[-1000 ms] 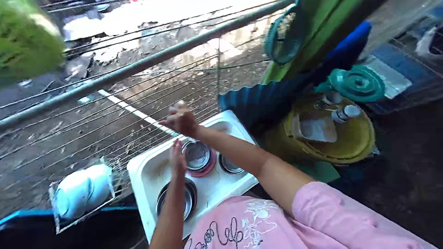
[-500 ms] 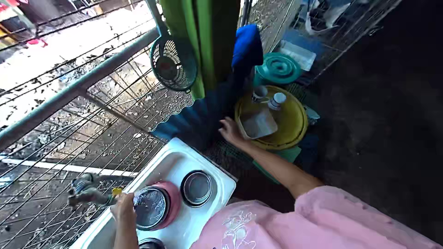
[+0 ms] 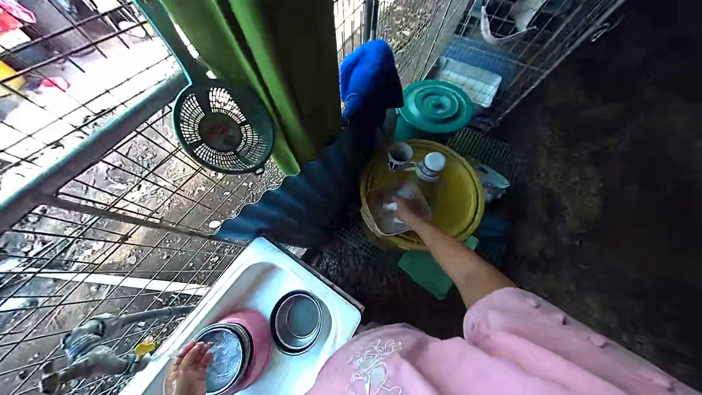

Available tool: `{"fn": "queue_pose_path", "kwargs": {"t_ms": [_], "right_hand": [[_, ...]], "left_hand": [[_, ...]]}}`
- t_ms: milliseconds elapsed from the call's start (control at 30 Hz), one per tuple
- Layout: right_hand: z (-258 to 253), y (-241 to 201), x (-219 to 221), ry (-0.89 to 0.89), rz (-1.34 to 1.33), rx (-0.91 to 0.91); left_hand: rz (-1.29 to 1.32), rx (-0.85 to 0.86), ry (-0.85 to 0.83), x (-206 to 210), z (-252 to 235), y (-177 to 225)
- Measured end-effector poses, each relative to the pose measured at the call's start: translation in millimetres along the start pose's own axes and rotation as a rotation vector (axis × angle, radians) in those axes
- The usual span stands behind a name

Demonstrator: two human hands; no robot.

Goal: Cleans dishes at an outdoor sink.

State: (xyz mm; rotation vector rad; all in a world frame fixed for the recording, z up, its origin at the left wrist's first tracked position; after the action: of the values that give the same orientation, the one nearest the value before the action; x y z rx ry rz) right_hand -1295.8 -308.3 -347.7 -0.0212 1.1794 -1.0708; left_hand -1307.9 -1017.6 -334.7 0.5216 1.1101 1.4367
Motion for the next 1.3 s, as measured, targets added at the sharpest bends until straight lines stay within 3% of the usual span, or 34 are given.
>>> {"fn": "queue_pose_path", "kwargs": {"t_ms": [200, 333, 500, 767, 833, 967, 1067, 1200, 1300], "right_hand": [[13, -4, -21, 0.009, 0.157, 0.0], [7, -13, -16, 0.107, 0.077, -0.028], [-4, -6, 43, -0.147, 0.118, -0.032], [8, -22, 18, -0.059, 0.13, -0.152], [6, -28, 12, -0.019, 0.118, -0.178], [12, -39, 3, 0.033, 0.234, -0.182], [8, -34, 2, 0.038, 0.331, -0.132], [1, -16, 6, 0.039, 0.307, -0.018], [-3, 3, 20, -0.083, 0.269, 0.083]], "left_hand": [[-0.1, 0.008, 0.032, 7, 0, 6], [-0.124, 0.028, 0.074, 14, 0, 15], [-0.141, 0.039, 0.117, 7, -6, 17], [-0.747, 0.082, 0.08, -2, -4, 27], [-0.62, 0.065, 0.093, -6, -11, 23], [-0.031, 0.007, 0.098, -9, -24, 21], [0.225, -0.056, 0.102, -14, -28, 32], [0.279, -0.076, 0.11, -26, -17, 39], [0.027, -0.031, 0.089, -35, 0, 41]]}}
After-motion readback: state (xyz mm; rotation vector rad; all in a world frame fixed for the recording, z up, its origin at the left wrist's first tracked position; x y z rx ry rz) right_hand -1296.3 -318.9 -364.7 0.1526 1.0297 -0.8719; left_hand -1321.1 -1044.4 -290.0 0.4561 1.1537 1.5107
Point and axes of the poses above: each hand's wrist, its own z-axis away from the middle knuckle, its own x-axis out of the palm, y = z × x, the point moved 10 cm from there along -z, towards the middle knuckle, and after that the axes turned 10 degrees about -z, right-handed, at the moved point
